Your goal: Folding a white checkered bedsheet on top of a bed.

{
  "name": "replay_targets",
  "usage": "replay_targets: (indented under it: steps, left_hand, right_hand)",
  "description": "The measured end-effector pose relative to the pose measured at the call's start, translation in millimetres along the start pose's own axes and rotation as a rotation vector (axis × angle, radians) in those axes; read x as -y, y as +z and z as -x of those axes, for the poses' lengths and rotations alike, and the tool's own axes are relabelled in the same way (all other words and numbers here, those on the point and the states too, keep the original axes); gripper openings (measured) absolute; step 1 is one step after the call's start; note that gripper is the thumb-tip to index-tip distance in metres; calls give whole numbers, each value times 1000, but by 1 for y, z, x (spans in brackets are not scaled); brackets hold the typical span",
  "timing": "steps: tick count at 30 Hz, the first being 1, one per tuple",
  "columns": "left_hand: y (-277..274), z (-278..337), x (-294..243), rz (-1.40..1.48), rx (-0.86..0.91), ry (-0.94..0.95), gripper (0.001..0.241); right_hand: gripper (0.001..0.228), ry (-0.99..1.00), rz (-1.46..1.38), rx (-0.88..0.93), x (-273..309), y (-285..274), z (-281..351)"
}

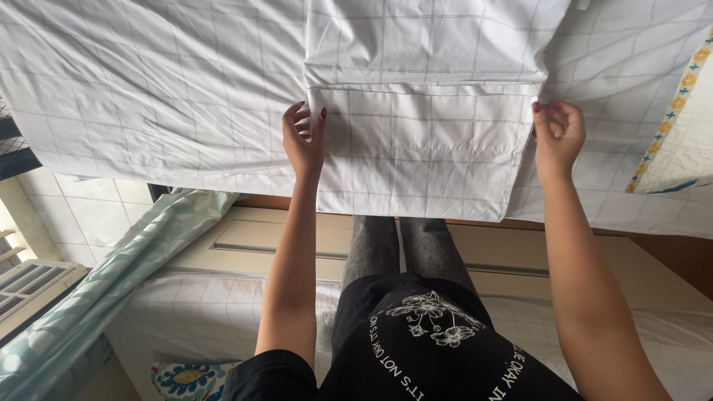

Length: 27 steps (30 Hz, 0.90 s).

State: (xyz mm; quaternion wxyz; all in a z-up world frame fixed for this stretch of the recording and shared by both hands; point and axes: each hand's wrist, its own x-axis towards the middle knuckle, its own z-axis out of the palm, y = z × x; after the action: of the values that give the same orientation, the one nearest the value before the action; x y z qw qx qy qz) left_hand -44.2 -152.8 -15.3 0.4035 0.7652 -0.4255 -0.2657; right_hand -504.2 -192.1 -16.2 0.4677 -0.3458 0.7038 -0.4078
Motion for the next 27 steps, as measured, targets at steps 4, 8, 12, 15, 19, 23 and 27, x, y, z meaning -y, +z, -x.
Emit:
replay_targets:
  steps: [4,8,12,15,19,23,27]
  left_hand:
    - [0,6,-4,-96,-17,-83,36]
    - [-1,10,-9,-442,-129,143,14]
    - [4,26,-15,-513,-216,231,10]
    - [9,51,-34,-418,-261,222,7]
    - [-9,90,-76,-307,-184,367,9]
    - [-36,133,-88,-79,235,518,10]
    - [-87,140,-135,-64,369,620,14]
  right_hand:
    - [48,-228,367,9,-2,-3,18]
    - [56,-603,622,29,17,13,36]
    - [58,-770,690,99,45,46,52]
    - [60,-756,681,213,68,78,66]
    - [76,-830,733,466,93,116,81]
    - [80,-859,776,797,137,140,102]
    - [59,-1088,1084,847,109,129,86]
